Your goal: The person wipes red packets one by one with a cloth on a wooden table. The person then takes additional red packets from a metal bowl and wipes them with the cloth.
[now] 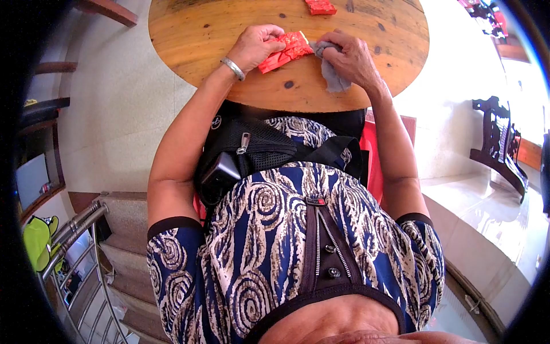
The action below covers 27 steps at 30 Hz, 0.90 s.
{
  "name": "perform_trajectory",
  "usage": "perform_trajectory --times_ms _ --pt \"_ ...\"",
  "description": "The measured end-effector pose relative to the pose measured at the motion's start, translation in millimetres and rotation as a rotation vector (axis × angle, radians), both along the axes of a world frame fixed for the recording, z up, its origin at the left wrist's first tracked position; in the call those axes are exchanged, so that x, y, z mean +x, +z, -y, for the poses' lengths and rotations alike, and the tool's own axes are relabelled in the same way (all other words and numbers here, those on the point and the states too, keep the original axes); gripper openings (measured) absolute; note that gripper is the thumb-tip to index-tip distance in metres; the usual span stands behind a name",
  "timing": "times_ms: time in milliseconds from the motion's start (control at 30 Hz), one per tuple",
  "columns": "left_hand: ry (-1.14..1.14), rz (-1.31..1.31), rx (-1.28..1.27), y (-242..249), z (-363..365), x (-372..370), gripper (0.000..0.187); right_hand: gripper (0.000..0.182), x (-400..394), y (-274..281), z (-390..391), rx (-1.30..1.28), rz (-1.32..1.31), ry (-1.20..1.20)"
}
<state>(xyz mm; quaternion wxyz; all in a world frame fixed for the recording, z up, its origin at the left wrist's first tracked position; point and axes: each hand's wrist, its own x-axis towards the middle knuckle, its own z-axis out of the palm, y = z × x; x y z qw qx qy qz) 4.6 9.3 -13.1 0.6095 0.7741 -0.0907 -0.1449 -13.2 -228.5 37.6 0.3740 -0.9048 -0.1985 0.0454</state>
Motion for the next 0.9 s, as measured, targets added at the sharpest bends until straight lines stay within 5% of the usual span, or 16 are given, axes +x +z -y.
perform_trajectory --times_ms 267,900 --pt "-0.008 -0.020 -0.032 1 0 1 0.029 0.030 6 -18 -14 -0.007 0.301 0.041" --pt "-0.028 -0.019 -0.025 0 1 1 0.025 0.022 2 -10 -6 -0.018 0.166 0.109"
